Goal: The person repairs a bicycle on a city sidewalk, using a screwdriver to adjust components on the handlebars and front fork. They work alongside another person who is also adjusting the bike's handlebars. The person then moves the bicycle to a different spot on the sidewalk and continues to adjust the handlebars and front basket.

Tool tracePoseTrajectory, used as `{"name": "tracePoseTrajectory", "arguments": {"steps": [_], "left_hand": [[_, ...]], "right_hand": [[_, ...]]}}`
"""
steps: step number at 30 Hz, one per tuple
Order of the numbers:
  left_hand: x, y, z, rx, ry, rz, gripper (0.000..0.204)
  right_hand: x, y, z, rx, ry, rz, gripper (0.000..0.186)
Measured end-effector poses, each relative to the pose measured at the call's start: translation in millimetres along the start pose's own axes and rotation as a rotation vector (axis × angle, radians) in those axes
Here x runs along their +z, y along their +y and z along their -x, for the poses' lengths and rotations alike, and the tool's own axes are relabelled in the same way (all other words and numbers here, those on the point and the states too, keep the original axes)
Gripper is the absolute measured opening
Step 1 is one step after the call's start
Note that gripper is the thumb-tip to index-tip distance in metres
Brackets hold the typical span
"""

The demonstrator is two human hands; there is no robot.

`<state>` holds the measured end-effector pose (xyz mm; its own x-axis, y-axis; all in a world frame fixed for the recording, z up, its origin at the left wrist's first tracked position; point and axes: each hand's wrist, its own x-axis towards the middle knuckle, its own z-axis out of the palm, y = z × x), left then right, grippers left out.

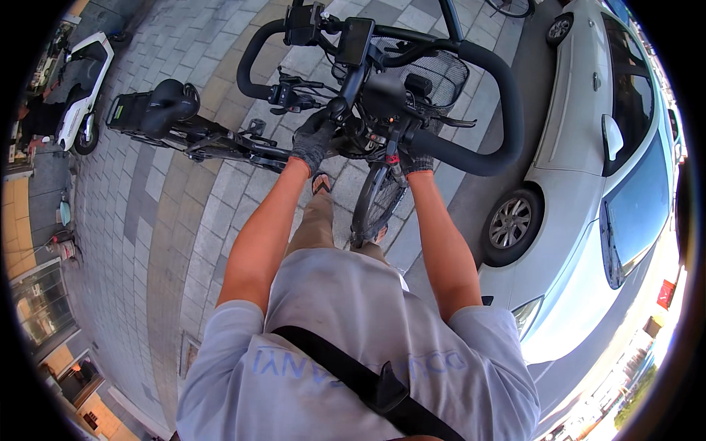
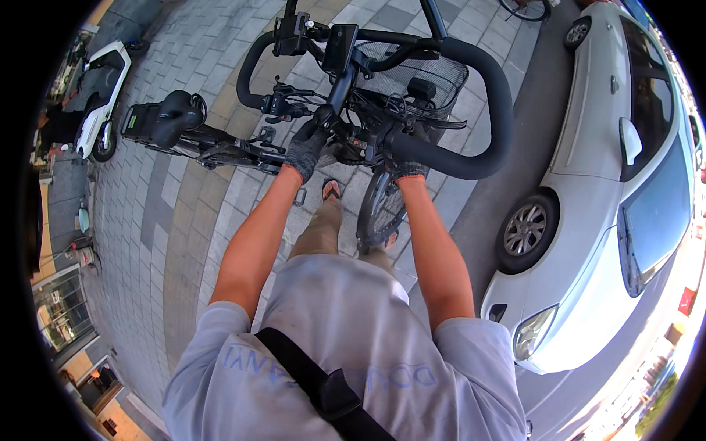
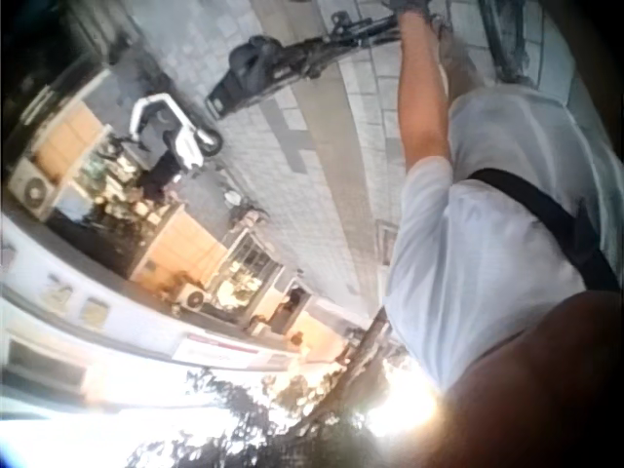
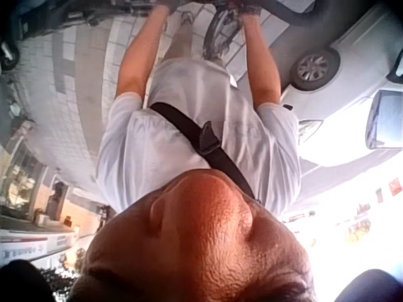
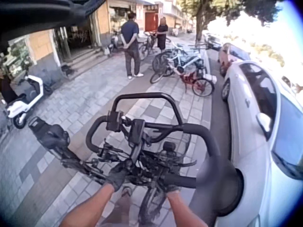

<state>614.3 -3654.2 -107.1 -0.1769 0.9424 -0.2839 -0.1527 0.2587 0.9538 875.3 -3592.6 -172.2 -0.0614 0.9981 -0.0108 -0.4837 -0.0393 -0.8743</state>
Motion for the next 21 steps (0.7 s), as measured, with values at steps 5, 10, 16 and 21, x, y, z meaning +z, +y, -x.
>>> {"name": "tracePoseTrajectory", "arguments": {"steps": [5, 10, 16, 21], "left_hand": [[3, 6, -23, 0.452, -0.156, -0.817, 0.041], [-16, -55, -85, 0.335, -0.632, -0.455, 0.046], [-26, -65, -95, 0.131, -0.680, -0.290, 0.046], [-31, -60, -94, 0.058, -0.647, -0.252, 0.046]], "right_hand": [[-13, -28, 27, 0.190, 0.087, -0.544, 0.035], [-20, -44, 56, 0.238, 0.118, -0.410, 0.035], [4, -37, 52, 0.252, 0.118, -0.138, 0.043], [40, -48, 47, 0.123, 0.092, 0.092, 0.043]]}}
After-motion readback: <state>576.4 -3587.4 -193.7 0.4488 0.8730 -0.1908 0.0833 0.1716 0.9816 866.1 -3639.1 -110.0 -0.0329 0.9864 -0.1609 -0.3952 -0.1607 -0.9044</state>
